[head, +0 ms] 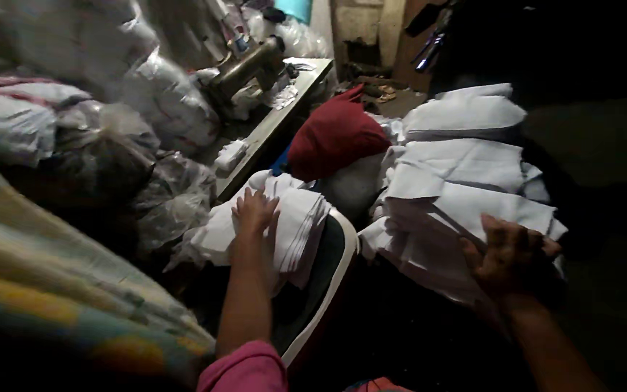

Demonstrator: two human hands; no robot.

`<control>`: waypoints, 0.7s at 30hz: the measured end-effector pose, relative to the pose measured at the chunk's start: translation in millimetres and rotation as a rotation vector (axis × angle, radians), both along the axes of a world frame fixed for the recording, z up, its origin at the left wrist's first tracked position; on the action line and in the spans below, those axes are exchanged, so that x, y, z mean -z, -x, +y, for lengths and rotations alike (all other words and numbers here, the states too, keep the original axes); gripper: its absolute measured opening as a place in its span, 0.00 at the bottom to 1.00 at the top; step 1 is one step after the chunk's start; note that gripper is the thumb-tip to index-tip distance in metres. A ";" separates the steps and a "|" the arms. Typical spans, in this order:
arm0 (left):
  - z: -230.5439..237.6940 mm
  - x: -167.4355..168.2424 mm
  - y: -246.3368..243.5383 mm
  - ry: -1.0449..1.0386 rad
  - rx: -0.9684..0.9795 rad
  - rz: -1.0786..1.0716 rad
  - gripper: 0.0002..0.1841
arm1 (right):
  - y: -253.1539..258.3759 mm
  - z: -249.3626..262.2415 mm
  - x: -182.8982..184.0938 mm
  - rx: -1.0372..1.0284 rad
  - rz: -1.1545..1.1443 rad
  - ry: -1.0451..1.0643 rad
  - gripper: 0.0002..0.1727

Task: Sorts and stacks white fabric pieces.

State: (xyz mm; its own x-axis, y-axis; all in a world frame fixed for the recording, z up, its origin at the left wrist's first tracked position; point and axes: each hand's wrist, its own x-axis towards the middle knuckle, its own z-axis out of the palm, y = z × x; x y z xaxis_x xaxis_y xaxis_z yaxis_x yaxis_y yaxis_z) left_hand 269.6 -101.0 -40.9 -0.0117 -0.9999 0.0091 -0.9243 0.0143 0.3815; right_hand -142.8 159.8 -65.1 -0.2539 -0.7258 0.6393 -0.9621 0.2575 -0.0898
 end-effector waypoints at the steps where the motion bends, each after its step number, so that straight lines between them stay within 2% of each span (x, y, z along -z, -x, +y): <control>1: -4.3 -7.9 15.1 0.031 0.061 0.034 0.33 | 0.2 -0.8 0.8 0.000 0.002 0.012 0.38; 4: -6.4 -42.0 82.6 0.138 0.335 0.131 0.30 | -0.5 -2.6 2.1 0.010 0.000 0.028 0.37; 9: 1.7 -77.5 212.6 0.138 0.763 0.172 0.25 | -2.9 -3.4 8.2 0.036 0.021 0.068 0.36; 15: 1.8 -72.3 329.9 0.052 1.045 0.156 0.22 | -3.7 -5.4 17.2 0.082 0.050 0.138 0.36; 19: -16.1 -42.6 374.2 -0.056 1.146 0.028 0.24 | -2.9 -6.4 22.7 0.103 0.059 0.165 0.36; 21: -16.7 -32.8 380.7 -0.067 1.132 -0.055 0.28 | -3.1 -5.6 22.1 0.106 0.057 0.152 0.36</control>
